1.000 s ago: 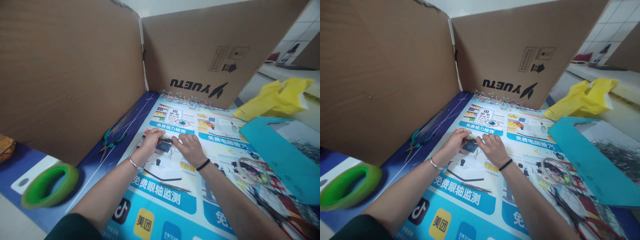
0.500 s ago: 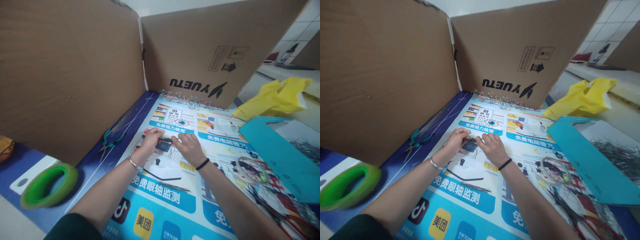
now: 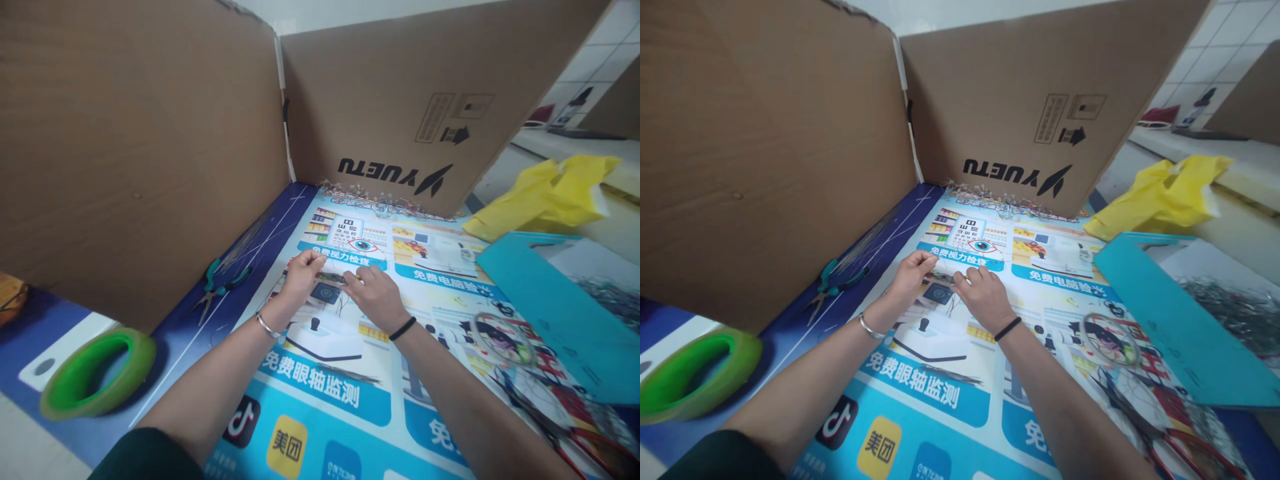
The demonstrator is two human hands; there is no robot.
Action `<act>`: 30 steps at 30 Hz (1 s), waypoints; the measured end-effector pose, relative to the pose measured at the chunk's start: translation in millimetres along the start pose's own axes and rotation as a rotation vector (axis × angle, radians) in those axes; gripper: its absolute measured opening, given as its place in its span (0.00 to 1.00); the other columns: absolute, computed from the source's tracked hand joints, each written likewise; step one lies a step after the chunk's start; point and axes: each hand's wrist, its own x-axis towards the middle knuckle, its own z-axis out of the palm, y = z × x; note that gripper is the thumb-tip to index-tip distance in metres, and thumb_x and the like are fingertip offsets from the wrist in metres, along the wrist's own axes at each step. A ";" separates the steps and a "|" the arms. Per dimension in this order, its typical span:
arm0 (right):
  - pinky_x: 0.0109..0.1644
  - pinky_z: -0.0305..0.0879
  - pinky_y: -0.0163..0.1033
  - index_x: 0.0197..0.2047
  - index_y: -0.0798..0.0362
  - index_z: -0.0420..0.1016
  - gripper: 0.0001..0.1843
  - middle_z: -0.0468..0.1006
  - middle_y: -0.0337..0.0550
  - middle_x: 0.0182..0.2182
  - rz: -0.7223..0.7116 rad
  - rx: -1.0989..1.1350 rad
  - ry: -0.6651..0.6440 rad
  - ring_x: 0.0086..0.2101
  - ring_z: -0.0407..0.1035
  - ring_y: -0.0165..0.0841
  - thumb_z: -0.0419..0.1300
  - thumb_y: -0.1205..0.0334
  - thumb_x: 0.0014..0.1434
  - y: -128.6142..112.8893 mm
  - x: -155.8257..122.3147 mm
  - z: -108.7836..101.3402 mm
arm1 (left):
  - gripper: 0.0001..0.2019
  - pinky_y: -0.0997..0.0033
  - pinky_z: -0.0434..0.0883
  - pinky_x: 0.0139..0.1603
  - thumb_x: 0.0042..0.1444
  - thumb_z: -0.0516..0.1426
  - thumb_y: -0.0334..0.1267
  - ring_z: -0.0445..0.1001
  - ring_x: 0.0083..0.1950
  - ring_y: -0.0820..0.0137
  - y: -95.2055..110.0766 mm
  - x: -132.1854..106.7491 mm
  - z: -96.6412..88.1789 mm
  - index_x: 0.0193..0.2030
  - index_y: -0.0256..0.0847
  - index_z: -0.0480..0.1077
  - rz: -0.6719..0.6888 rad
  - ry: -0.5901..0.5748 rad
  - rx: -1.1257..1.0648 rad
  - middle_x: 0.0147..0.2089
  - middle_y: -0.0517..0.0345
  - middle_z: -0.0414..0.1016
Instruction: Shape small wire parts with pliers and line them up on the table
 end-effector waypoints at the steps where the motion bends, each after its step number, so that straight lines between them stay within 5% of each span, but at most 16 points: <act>1: 0.36 0.48 0.38 0.42 0.51 0.71 0.13 0.69 0.45 0.32 0.006 0.005 0.000 0.34 0.57 0.34 0.53 0.53 0.60 -0.2 -0.2 0.3 | 0.11 0.76 0.58 0.27 0.42 0.61 0.40 0.58 0.24 0.78 0.7 0.0 -0.1 0.23 0.37 0.64 0.005 -0.003 0.000 0.22 0.65 0.62; 30: 0.37 0.48 0.39 0.41 0.50 0.71 0.12 0.68 0.45 0.32 0.018 0.044 0.018 0.35 0.57 0.34 0.53 0.54 0.60 -1.8 -0.9 0.3 | 0.10 0.76 0.57 0.28 0.44 0.61 0.39 0.58 0.25 0.78 -1.6 0.3 -2.8 0.22 0.37 0.65 0.021 -0.033 0.065 0.22 0.65 0.62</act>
